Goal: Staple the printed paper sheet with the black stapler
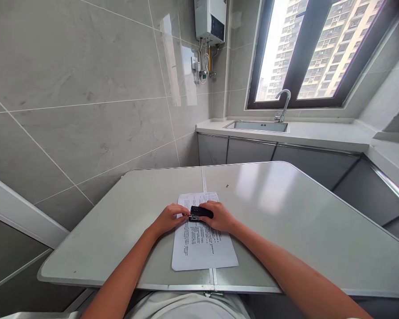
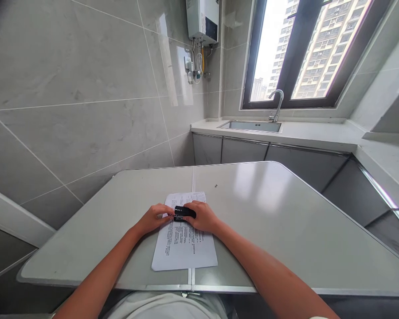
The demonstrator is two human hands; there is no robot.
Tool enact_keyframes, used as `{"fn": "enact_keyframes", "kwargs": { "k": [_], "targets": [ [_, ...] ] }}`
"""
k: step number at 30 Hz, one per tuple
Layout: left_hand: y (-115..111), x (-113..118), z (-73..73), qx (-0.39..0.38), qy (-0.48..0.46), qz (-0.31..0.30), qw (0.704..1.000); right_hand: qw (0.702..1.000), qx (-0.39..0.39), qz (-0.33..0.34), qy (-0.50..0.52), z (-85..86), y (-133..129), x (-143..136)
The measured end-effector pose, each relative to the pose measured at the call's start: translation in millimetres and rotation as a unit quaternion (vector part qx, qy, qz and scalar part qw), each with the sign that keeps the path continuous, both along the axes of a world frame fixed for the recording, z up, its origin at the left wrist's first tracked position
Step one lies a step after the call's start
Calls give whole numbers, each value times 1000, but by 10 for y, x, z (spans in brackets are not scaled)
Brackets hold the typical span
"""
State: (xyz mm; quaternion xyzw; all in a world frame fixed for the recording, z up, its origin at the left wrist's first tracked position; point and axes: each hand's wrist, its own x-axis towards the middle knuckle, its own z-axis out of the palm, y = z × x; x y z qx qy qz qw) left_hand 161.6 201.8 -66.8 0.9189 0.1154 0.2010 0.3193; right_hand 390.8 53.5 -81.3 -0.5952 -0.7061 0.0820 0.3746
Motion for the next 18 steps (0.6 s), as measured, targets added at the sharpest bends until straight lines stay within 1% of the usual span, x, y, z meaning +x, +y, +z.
{"fn": "enact_keyframes", "kwargs": {
  "k": [2,6,10,13,15,18],
  "targets": [
    [40,-32,16,13,0,-14,1000,1000,0,10,5,13,-3,28],
    [88,-82,50,16,-4,-20,1000,999,10,26,46,53,-15,76],
    [36,-71,67,-22,-17,4,1000,995,17,42,90,74,-25,16],
    [-29,-23,38,-53,-17,28,998,994,20,68,84,57,-29,-72],
    [-57,13,4,-54,-6,23,998,994,25,79,75,39,-33,-115],
    [-75,55,-36,-52,-4,18,998,993,37,74,79,33,-43,-147]
  ]
}}
